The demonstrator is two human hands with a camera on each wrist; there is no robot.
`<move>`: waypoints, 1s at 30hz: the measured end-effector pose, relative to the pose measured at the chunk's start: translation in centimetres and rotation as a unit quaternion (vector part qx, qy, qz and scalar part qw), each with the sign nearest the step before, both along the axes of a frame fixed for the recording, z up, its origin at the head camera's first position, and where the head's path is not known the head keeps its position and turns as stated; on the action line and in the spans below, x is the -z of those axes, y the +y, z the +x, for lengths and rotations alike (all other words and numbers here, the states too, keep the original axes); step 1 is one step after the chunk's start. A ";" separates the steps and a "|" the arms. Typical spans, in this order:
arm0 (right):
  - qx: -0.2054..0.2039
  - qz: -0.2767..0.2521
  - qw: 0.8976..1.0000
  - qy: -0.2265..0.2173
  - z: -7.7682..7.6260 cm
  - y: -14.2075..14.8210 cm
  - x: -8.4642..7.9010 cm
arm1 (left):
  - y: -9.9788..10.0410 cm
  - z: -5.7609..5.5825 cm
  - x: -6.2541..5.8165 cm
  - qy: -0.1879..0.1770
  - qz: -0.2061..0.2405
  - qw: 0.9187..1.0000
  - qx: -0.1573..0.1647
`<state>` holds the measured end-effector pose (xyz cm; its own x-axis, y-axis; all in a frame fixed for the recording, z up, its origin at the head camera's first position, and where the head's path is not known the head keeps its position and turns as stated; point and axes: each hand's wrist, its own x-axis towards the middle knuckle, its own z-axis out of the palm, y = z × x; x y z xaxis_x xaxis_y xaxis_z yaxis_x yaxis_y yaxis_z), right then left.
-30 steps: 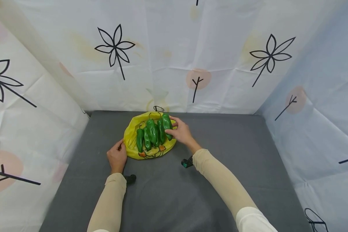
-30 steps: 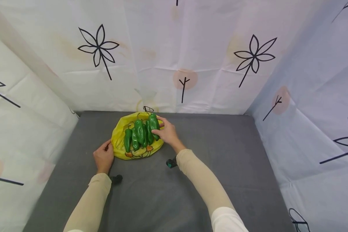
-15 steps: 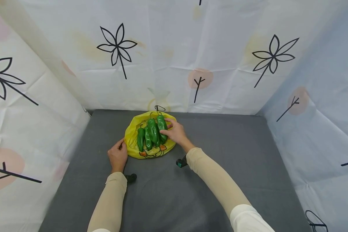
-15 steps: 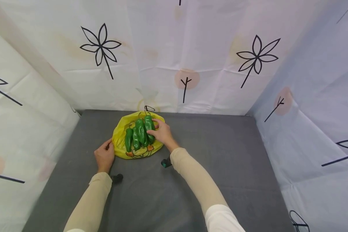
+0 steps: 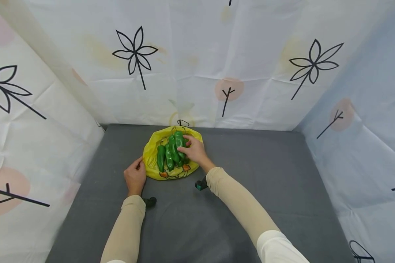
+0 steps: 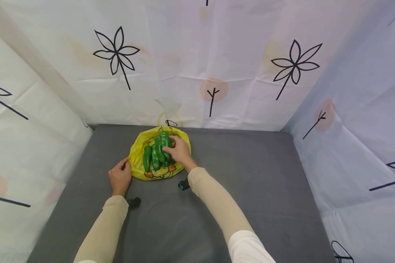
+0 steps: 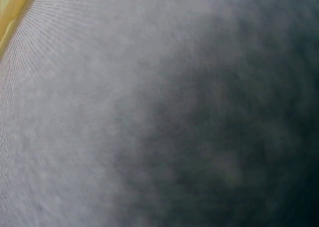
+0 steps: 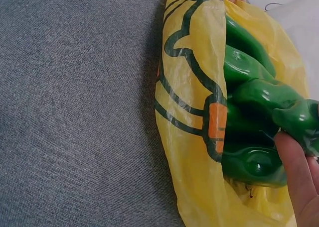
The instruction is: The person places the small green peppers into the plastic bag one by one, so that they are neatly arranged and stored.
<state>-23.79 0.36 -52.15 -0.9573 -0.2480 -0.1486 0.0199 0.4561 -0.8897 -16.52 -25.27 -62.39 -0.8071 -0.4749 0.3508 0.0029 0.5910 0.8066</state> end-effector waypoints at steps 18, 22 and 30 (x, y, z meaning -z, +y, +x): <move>0.001 0.090 0.995 0.051 -0.3 -0.2 0.4 | 0.2 0.0 -0.3 0.003 0.001 1.000 -0.006; -0.003 0.090 0.994 0.056 -0.4 -0.1 0.3 | 0.1 -0.2 -0.3 0.001 0.008 1.000 -0.002; -0.010 0.093 0.993 0.075 -0.1 0.1 0.2 | -0.1 0.1 -0.3 -0.008 0.032 0.999 -0.001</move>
